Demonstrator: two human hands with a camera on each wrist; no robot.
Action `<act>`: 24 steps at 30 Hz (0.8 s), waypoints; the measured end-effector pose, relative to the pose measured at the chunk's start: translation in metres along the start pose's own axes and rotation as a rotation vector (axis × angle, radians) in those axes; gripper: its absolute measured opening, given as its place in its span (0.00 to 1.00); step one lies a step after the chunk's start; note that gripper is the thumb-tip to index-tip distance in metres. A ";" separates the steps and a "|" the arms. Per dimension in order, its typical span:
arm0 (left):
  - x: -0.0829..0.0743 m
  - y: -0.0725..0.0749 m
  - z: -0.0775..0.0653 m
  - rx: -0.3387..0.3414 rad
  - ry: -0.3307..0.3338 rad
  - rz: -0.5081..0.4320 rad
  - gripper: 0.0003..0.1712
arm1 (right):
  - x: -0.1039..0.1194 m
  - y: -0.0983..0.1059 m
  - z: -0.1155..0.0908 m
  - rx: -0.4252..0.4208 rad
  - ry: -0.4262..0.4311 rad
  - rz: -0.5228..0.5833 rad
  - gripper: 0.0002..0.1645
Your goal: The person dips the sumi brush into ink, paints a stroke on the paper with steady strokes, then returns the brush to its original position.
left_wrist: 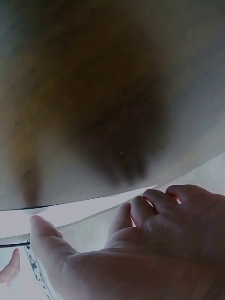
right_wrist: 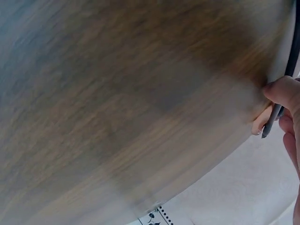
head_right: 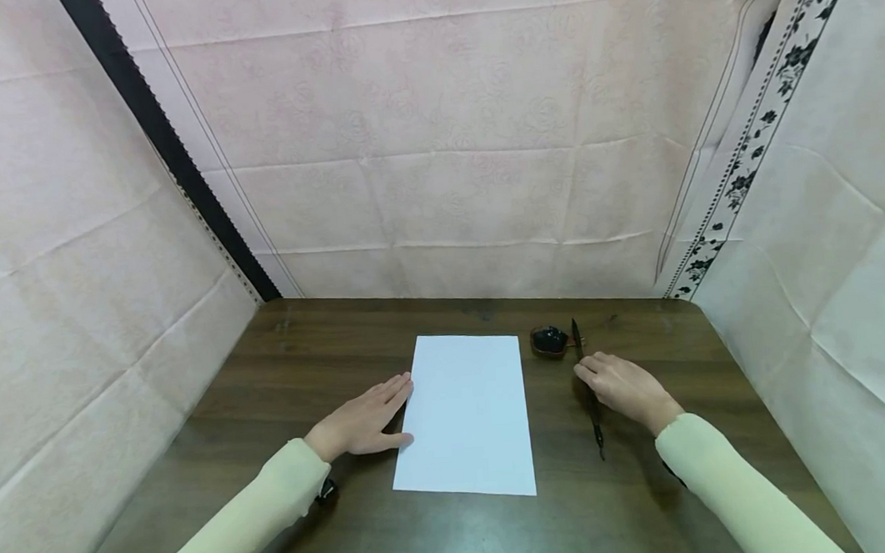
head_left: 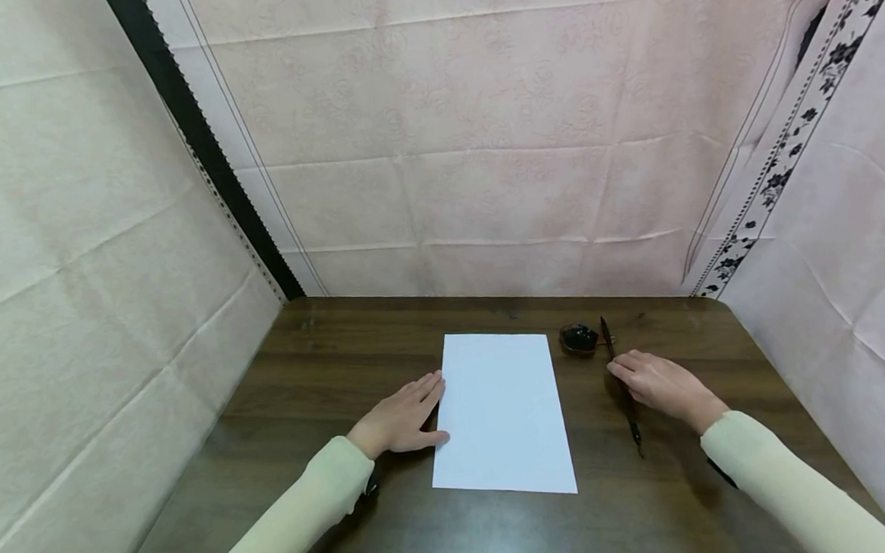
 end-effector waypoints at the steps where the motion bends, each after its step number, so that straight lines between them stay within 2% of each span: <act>1: 0.000 0.000 0.000 0.003 -0.001 0.007 0.53 | 0.000 -0.001 0.000 0.004 0.005 -0.018 0.29; 10: -0.002 0.000 0.001 0.032 -0.005 -0.031 0.53 | -0.001 -0.005 0.000 0.053 0.047 -0.209 0.27; 14: -0.001 -0.001 0.002 0.040 0.006 -0.037 0.53 | -0.001 -0.006 0.001 0.080 0.074 -0.254 0.28; 24: -0.002 -0.001 0.002 0.049 0.003 -0.056 0.53 | -0.001 -0.014 -0.003 -0.015 0.174 -0.300 0.29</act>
Point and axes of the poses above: each hand's wrist, its own z-axis towards the middle knuckle, its own y-axis out of the back of the hand, x = y × z, the point moved 2 cm from there along z, towards the middle knuckle, and after that the axes turned 15 degrees about x, right-handed, at the moved point
